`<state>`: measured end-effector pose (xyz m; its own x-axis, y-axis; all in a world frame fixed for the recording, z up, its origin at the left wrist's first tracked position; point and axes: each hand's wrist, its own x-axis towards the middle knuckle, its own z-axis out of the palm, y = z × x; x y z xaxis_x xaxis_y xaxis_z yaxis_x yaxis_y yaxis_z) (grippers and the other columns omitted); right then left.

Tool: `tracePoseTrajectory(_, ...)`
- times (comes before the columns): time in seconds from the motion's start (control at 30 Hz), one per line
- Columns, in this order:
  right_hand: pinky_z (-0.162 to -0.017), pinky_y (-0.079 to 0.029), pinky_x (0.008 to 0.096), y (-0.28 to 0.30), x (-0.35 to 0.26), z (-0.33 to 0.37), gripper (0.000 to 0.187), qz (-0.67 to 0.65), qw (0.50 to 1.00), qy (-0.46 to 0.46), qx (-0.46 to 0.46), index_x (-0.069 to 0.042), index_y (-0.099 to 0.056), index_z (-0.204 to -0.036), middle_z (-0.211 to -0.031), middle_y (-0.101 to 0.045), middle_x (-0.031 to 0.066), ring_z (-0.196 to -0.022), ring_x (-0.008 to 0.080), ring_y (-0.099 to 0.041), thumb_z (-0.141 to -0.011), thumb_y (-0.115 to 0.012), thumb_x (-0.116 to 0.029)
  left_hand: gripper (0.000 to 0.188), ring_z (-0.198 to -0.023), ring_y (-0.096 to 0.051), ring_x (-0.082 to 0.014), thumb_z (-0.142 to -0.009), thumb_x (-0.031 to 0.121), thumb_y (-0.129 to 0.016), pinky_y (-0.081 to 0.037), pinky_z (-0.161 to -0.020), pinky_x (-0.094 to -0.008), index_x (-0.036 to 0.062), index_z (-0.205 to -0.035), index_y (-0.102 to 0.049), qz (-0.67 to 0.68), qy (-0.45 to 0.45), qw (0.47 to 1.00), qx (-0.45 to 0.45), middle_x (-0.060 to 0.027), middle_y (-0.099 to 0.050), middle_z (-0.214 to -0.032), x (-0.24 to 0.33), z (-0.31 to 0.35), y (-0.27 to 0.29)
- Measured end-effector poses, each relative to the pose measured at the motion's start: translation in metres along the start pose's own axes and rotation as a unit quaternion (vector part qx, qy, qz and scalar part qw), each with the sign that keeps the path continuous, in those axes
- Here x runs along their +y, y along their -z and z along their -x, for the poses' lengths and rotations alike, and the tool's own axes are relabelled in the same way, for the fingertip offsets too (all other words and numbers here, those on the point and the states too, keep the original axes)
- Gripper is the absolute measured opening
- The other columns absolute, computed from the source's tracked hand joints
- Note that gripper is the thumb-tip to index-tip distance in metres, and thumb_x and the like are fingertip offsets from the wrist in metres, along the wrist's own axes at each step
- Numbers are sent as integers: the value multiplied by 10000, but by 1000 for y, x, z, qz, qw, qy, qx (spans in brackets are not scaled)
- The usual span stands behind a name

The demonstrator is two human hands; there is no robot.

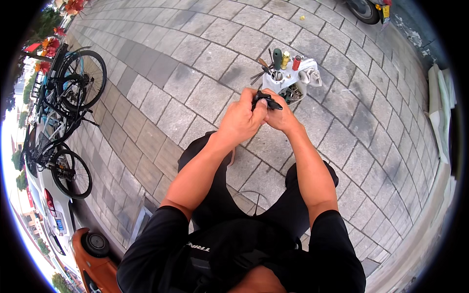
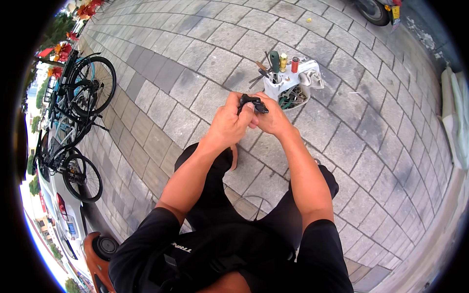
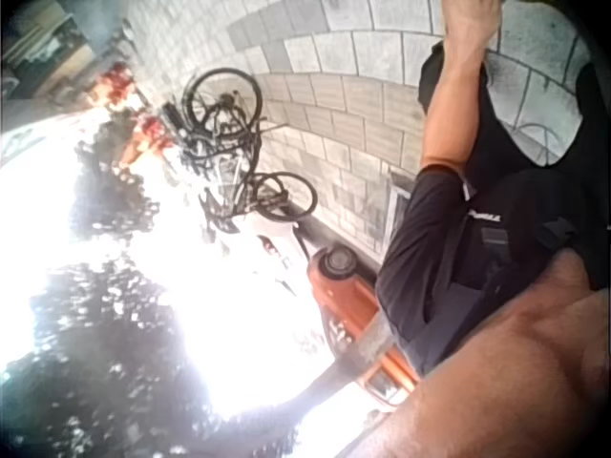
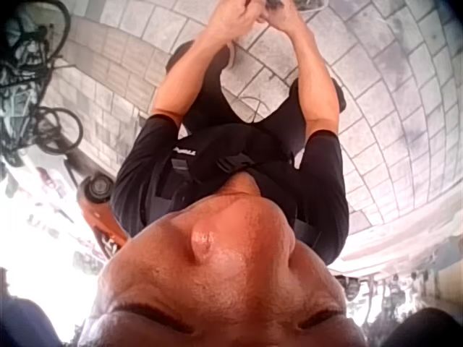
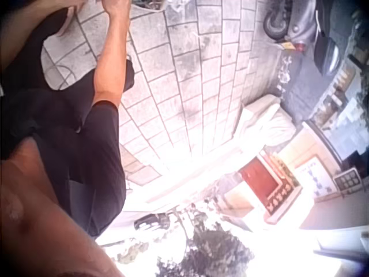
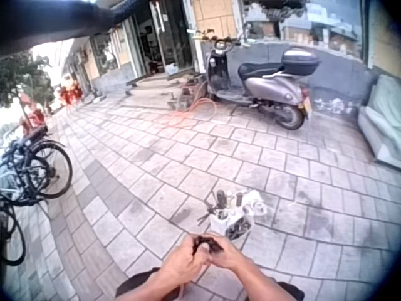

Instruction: The person assembles a small black mechanical device using a screwdriver and other tools. They repeatedly insert and tighten screws, adjust components, and inspect the assembly while standing on a tiled sidewalk near buckets and decorative items.

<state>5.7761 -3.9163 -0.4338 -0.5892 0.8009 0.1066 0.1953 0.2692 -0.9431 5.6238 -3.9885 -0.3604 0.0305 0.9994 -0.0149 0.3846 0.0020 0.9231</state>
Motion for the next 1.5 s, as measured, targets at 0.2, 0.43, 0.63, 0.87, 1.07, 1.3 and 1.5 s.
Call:
tracePoseTrajectory(0.2,-798,-540,349,-12,14,3,246,-31,994,-99,18,-51,-685,-1162,-997,-673,93,-871,238,-656,-927,-617,-64,443,-672,-725,-187,-1089,393,-539,-541,-542,-303,-43,-1130,-475,166,61,984,26,-133,-710,-796,-8,-8,-4)
tracePoseTrajectory(0.43,-734,-543,348,-2,5,17,298,-259,949,-178,25,-12,-666,-1200,-922,-640,56,-817,176,-643,-908,-628,-55,574,-909,-753,-222,-1029,121,-600,-528,-482,-279,-56,-1444,-246,238,67,959,-137,-164,-677,-1115,11,-3,9)
tracePoseTrajectory(0.63,-758,-542,427,-5,10,44,203,-51,977,-146,145,23,-674,-1077,-987,-692,193,-846,339,-694,-907,-591,-52,585,-871,-718,-194,-957,149,-743,-510,-523,-254,39,-1450,-449,187,100,949,-232,-88,-680,-1095,19,-4,11)
tracePoseTrajectory(0.87,-773,-554,472,-80,-20,90,193,-43,981,-132,138,9,-685,-1081,-922,-714,242,-867,449,-698,-960,-572,-91,613,-745,-636,-268,-827,450,-861,-521,-686,-375,-52,-1078,-614,-143,-46,978,-145,-129,-679,-896,-9,6,17)
tracePoseTrajectory(1.07,-781,-573,378,-76,-27,103,182,-182,938,-176,237,15,-636,-1135,-956,-721,189,-895,267,-712,-993,-576,-80,557,-914,-705,-226,-849,324,-865,-559,-801,-369,-26,-1157,-560,-50,-70,987,-138,-159,-724,-1015,4,17,-9)
tracePoseTrajectory(1.3,-849,-555,276,-72,-11,121,188,-373,876,-65,298,-42,-586,-1230,-1126,-677,21,-981,96,-643,-1065,-567,-129,765,-1152,-654,-228,-874,0,-790,-547,-1003,-369,-8,-1488,-334,154,-154,967,-136,-199,-582,-1325,6,30,-56)
tracePoseTrajectory(1.5,-753,-579,269,-63,-5,125,262,-641,717,-108,251,-82,-583,-1282,-1067,-660,31,-898,139,-677,-1040,-589,-181,680,-1319,-578,-329,-825,7,-830,-507,-1091,-442,21,-1341,-388,102,-243,949,-172,-202,-556,-1326,-4,28,-64)
